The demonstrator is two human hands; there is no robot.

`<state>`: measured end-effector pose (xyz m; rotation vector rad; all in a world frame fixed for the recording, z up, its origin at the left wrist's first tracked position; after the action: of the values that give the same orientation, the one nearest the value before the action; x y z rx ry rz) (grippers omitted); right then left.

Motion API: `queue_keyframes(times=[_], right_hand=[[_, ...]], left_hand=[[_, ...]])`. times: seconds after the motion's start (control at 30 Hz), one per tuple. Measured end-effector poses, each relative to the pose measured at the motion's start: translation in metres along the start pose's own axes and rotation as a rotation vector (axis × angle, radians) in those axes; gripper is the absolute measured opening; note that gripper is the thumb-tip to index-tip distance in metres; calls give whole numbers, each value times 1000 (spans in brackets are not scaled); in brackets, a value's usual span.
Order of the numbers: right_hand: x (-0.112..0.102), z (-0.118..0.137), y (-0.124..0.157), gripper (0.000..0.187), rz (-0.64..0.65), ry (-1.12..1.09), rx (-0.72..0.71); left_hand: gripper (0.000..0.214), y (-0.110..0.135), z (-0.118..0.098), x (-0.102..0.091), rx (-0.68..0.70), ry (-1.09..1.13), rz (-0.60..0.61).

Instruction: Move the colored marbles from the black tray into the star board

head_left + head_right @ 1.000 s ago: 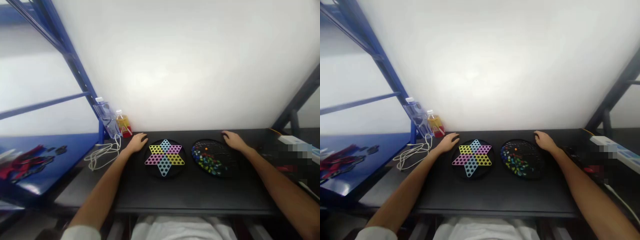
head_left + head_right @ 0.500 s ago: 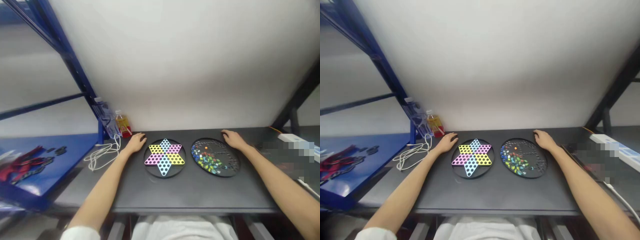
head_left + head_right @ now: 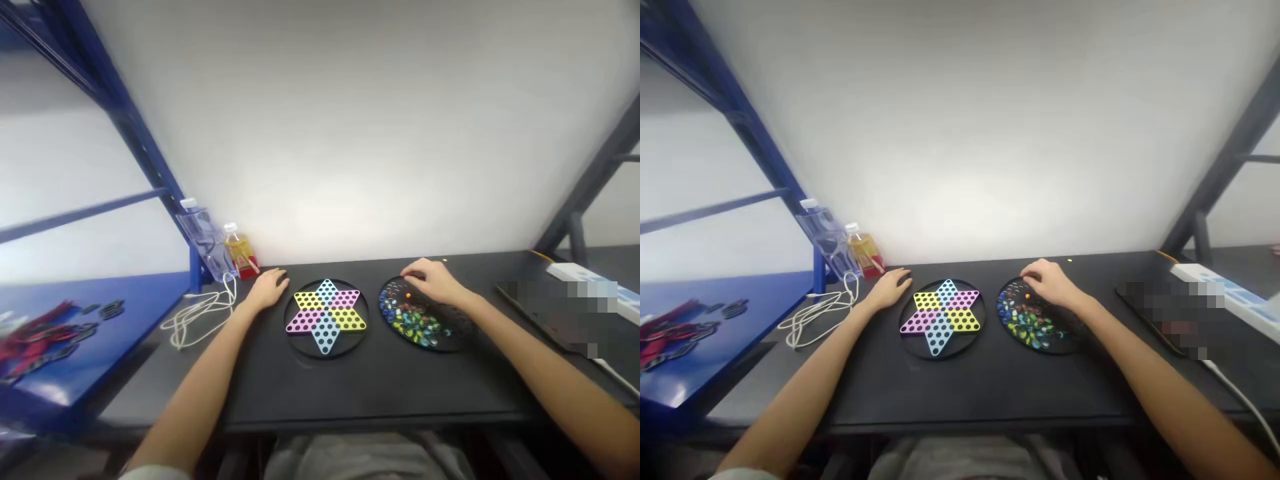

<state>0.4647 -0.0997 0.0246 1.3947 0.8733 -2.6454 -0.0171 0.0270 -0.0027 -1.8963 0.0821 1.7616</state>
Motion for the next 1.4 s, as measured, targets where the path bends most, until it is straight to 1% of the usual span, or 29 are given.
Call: queue_keyframes(times=[0.07, 0.13, 0.2, 0.4, 0.47, 0.53, 0.6, 0.67, 0.73, 0.77, 0.8, 0.83, 0.87, 0.9, 0.97, 1.03, 1.1, 1.13, 1.2, 1.3, 1.4], right_hand=[[11, 32, -4, 20, 111, -41, -64], [19, 47, -6, 20, 171, -73, -54], [21, 49, -5, 20, 196, -119, -12], [25, 40, -4, 18, 221, -291, 99], [27, 39, -5, 18, 180, -322, 118], [27, 38, -7, 19, 97, -406, 153], [23, 35, -8, 21, 7, -629, 235], [19, 32, -9, 21, -32, -970, 354], [16, 33, -10, 21, -1, -1266, 474], [14, 34, -10, 23, 30, -1347, 521], [13, 37, -9, 25, 59, -1371, 552], [11, 39, -9, 27, 71, -1341, 567], [9, 41, -8, 29, 76, -1265, 563], [7, 44, -7, 30, 80, -1154, 537], [3, 49, -5, 30, 115, -862, 449], [0, 54, -3, 29, 213, -575, 359], [-2, 58, -1, 28, 330, -376, 307], [-2, 60, -1, 27, 374, -311, 295], [-1, 62, 0, 26, 415, -223, 276], [2, 64, -1, 23, 430, -134, 243], [6, 64, -2, 17, 449, -97, 228]], left_hand=[[53, 0, 0, 0, 1, -10, 0], [53, -1, 0, 1, 9, -23, 1], [54, -1, 0, 1, 18, -33, -3], [56, -2, 2, 3, 24, -40, 4], [56, -2, 3, 3, 12, -37, 3], [56, -2, 4, 4, -1, -33, 11], [55, -3, 5, 5, 3, -22, 12], [55, -3, 6, 6, 12, -22, 1], [56, -3, 8, 7, 15, -35, -2], [57, -3, 8, 8, 15, -45, 4], [57, -3, 8, 8, 17, -50, 14], [57, -3, 8, 8, 18, -53, 20], [56, -2, 7, 7, 11, -52, 22], [56, -1, 6, 6, 8, -50, 20], [56, 0, 4, 2, 7, -45, 5], [57, 1, 2, 0, 14, -39, 1], [57, 2, 1, -1, 10, -39, 10], [58, 2, 1, -1, 6, -40, 15], [58, 2, 1, -1, -1, -37, 10], [57, 1, 3, 0, -3, -26, 1], [57, 1, 5, 1, -7, -27, 2]])
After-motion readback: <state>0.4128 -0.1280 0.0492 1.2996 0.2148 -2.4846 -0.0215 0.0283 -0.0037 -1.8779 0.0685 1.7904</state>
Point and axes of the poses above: each hand's wrist, its own y-axis away from the middle knuckle, its own x-axis out of the palm, z = x × y, the point moved 2 cm from there along -y, towards the middle knuckle, and after that the axes turned 8 degrees about -y, right-handed, at the moved point
